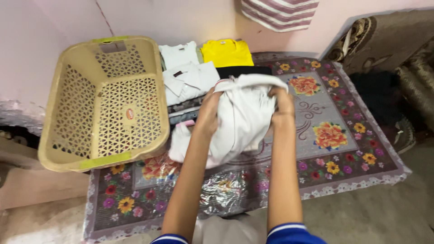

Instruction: The person folds a black garment and a yellow t-shirt on a floral-patterned table, then places them on a stack of folded clothes. The person then picks up a white t-shirt from a laundry basket and begins to fold it.

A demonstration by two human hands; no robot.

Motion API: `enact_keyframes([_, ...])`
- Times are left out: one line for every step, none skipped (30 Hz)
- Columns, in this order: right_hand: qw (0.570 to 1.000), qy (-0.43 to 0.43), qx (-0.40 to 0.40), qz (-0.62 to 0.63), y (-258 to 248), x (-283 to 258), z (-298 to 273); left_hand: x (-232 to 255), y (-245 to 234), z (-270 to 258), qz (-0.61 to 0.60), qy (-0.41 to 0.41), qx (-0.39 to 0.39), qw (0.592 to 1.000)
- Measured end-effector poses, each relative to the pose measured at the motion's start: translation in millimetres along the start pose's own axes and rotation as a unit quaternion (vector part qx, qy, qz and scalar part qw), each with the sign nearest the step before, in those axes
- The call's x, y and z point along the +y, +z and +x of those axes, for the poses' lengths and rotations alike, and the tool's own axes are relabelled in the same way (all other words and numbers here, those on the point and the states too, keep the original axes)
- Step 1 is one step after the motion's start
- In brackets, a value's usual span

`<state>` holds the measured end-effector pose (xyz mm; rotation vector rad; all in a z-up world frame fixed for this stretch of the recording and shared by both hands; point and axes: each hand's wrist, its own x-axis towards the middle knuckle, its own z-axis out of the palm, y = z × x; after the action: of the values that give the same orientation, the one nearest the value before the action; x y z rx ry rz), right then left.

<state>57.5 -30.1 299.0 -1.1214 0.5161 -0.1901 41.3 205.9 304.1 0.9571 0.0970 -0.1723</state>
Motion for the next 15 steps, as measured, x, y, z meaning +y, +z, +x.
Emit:
enact_keyframes([1.000, -0.024, 0.001, 0.003, -16.1, 12.1, 1.5, -5.1, -4.3, -1.9, 0.059, 0.047, -0.002, 0.997])
enact_keyframes([0.999, -0.048, 0.002, 0.006, -32.7, 25.2, 3.8, -8.4, -9.1, -1.2, 0.110, 0.052, 0.003, 0.993])
enact_keyframes([0.996, -0.080, -0.031, -0.031, -50.5, 39.8, 5.9, -10.1, -17.7, -1.2, 0.163, 0.057, 0.009, 0.985])
enact_keyframes([0.989, -0.111, -0.064, -0.067, -67.8, 53.6, 9.8, -12.1, -26.4, -1.4, 0.215, 0.061, 0.015, 0.975])
enact_keyframes([0.979, -0.143, -0.098, -0.103, -82.5, 64.7, 17.3, -15.6, -34.3, -3.1, 0.228, 0.102, 0.003, 0.968])
enact_keyframes([0.971, -0.133, -0.084, -0.178, -94.6, 74.1, 26.4, -19.7, -41.4, -5.8, 0.241, 0.143, -0.008, 0.960])
enact_keyframes([0.957, -0.124, -0.071, -0.253, -104.8, 81.5, 35.5, -23.2, -46.5, -7.3, 0.252, 0.183, -0.018, 0.950])
enact_keyframes([0.937, -0.113, -0.057, -0.327, -113.6, 86.6, 43.8, -25.4, -50.0, -7.4, 0.269, 0.181, -0.008, 0.946])
enact_keyframes([0.933, -0.139, -0.089, -0.321, -120.2, 88.8, 51.5, -27.6, -53.2, -9.4, 0.286, 0.178, 0.004, 0.942])
enact_keyframes([0.927, -0.165, -0.120, -0.315, -122.9, 87.7, 58.6, -29.5, -55.4, -11.8, 0.303, 0.174, 0.015, 0.937])
enact_keyframes([0.920, -0.189, -0.152, -0.309, -124.3, 85.0, 61.5, -31.4, -56.5, -14.9, 0.330, 0.181, 0.018, 0.926])
enact_keyframes([0.918, -0.188, -0.164, -0.309, -125.0, 81.7, 62.1, -31.5, -57.3, -17.8, 0.356, 0.187, 0.020, 0.915])
enact_keyframes([0.916, -0.188, -0.179, -0.307, -122.9, 76.9, 62.3, -28.5, -59.2, -20.8, 0.384, 0.195, 0.023, 0.902])
enact_keyframes([0.913, -0.187, -0.193, -0.306, -121.7, 71.0, 58.6, -24.2, -61.8, -24.5, 0.427, 0.209, 0.008, 0.880])
enact_keyframes([0.898, -0.202, -0.243, -0.307, -120.4, 63.5, 51.7, -17.7, -64.7, -26.9, 0.470, 0.224, -0.009, 0.854])
